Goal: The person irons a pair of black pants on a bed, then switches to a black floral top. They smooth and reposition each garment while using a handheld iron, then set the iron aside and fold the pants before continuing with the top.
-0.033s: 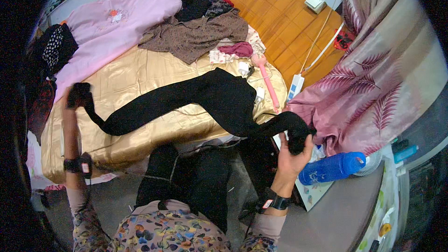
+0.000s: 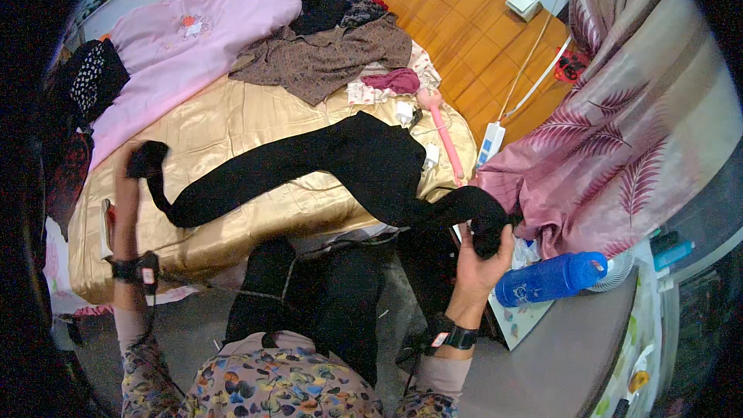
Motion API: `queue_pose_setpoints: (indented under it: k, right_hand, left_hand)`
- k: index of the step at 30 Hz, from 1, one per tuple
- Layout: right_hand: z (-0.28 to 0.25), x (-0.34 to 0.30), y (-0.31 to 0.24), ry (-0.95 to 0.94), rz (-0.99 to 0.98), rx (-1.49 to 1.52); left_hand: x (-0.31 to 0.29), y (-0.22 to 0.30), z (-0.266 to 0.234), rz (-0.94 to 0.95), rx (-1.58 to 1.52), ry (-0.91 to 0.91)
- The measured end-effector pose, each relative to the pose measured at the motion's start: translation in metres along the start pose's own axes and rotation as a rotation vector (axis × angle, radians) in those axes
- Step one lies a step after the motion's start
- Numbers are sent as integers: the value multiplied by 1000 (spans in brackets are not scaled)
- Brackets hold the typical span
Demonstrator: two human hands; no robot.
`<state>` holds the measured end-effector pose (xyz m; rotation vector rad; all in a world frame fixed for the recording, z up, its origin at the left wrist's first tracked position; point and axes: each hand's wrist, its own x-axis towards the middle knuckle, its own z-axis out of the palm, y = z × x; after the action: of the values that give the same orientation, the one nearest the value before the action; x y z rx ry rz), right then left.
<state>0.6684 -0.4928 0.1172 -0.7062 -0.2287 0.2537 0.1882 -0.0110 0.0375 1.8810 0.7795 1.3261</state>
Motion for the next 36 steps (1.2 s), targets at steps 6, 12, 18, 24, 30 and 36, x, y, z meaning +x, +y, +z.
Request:
queue_pose_setpoints:
  k: [6,12,18,24,30,36]
  right_hand:
    - [-22,-22,37,81,239,-171]
    - [-75,-19,97,-23,513,-864]
    - [-108,-22,157,4,782,-1120]
    - [-124,-12,185,-70,730,-1064]
    - [-161,5,223,-4,536,-1108]
    - [-181,5,230,17,494,-1153]
  left_hand:
    - [-37,41,136,-72,490,-489]
    - [-39,35,173,-235,905,-396]
    - [-26,11,164,-185,920,-389]
    - [-26,-6,164,-129,914,-415]
    - [-34,-4,164,-80,940,-397]
    - [-34,-13,163,-73,922,-372]
